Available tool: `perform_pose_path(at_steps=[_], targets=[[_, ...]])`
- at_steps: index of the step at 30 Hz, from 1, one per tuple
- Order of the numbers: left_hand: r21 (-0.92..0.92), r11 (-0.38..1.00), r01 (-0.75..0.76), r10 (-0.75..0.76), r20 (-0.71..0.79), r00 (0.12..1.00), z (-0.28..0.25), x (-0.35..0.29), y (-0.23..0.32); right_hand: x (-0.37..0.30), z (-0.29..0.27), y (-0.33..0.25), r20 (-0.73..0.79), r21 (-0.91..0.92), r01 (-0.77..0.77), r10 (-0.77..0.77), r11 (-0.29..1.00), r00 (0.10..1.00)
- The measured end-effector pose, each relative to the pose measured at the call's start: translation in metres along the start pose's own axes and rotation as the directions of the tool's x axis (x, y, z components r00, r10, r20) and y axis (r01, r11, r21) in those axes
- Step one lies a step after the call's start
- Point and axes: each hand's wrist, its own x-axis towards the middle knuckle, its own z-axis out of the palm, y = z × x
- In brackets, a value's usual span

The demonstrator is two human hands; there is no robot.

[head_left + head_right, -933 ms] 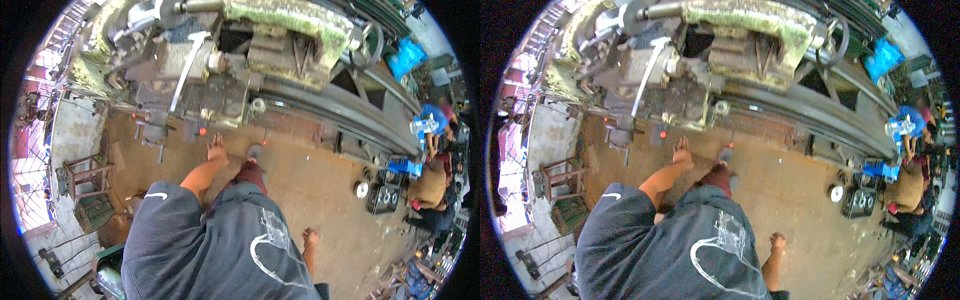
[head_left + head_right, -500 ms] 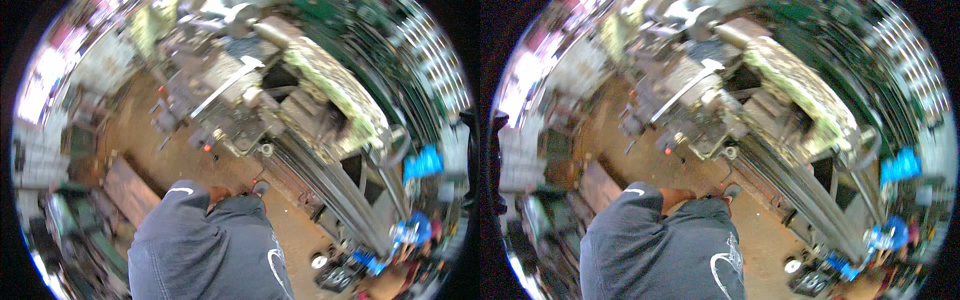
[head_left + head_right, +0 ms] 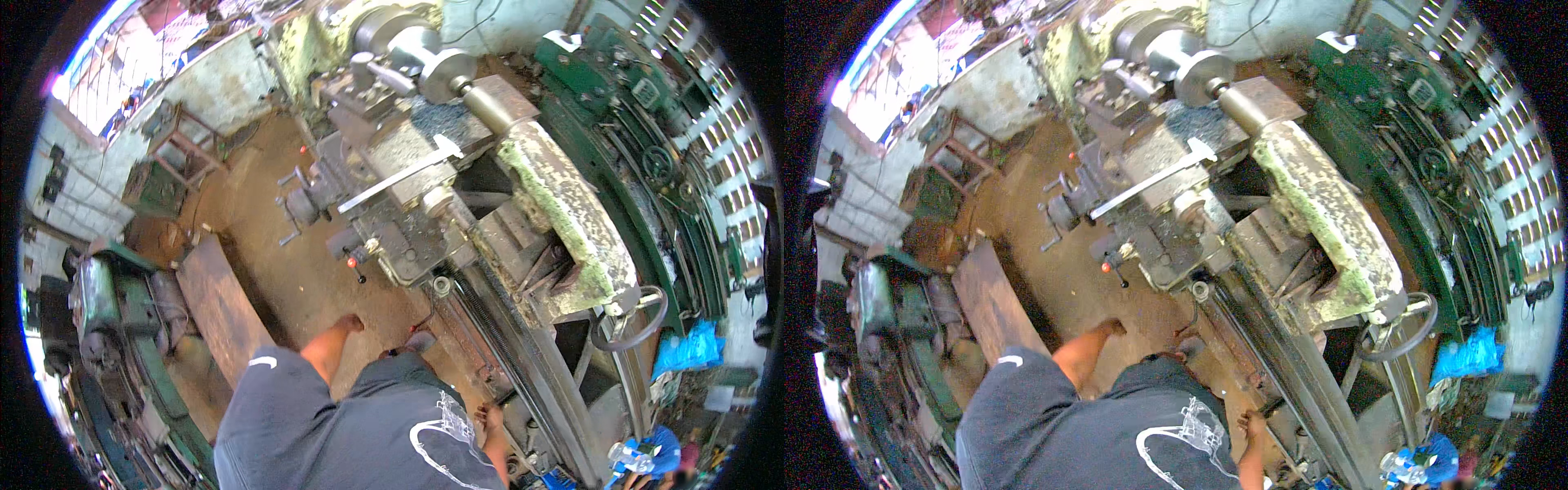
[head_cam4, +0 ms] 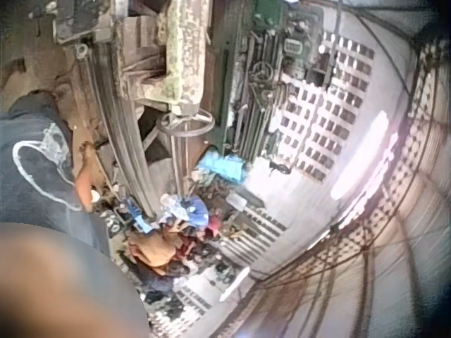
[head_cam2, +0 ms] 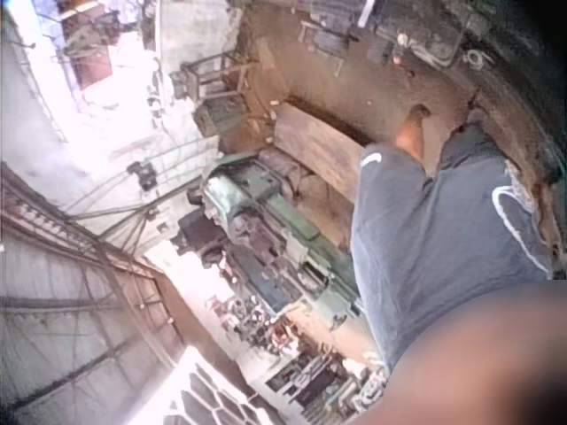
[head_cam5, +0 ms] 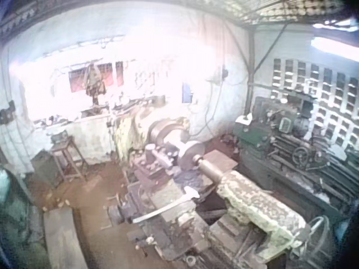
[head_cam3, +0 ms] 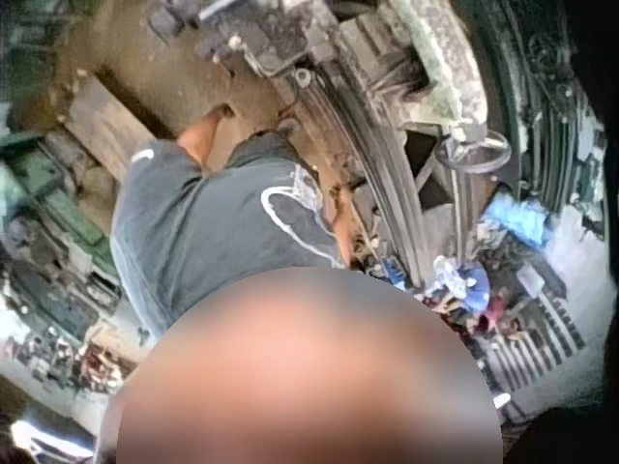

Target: The person operates a metal lathe, adjusting the tool post and measuring a rotating metal part with a caliper. They then move away from the machine and walk through the workshop.

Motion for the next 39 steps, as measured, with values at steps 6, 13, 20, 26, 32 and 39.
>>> perform_pose_path(at_steps=[6,13,20,26,32,39], targets=[[0.306,0.947,-0.101,0.069,0.113,0.991,0.092,-0.009,0.087,0.005,0.057,-0.075,0.366,-0.496,0.3,-0.117,0.815,0.923],[0.086,0.996,-0.019,0.032,-0.153,0.988,0.134,-0.06,0.1,0.019,-0.004,-0.042,0.308,-0.373,0.217,-0.1,0.902,0.946],[0.16,0.986,0.047,-0.012,-0.209,0.978,0.212,-0.108,0.081,0.114,-0.136,0.095,0.216,-0.703,0.239,-0.12,0.67,0.969],[-0.123,0.965,0.232,-0.251,-0.175,0.952,0.295,-0.166,0.084,0.133,-0.169,0.17,0.436,-0.865,0.451,-0.116,0.218,0.892],[-0.066,0.931,0.359,-0.363,-0.054,0.93,0.299,-0.212,0.066,0.114,-0.126,0.134,0.474,-0.818,0.473,-0.08,0.326,0.877],[-0.059,0.976,0.208,-0.215,-0.168,0.962,0.301,-0.233,0.091,0.109,-0.078,0.078,0.364,-0.626,0.238,0.008,0.743,0.931]])
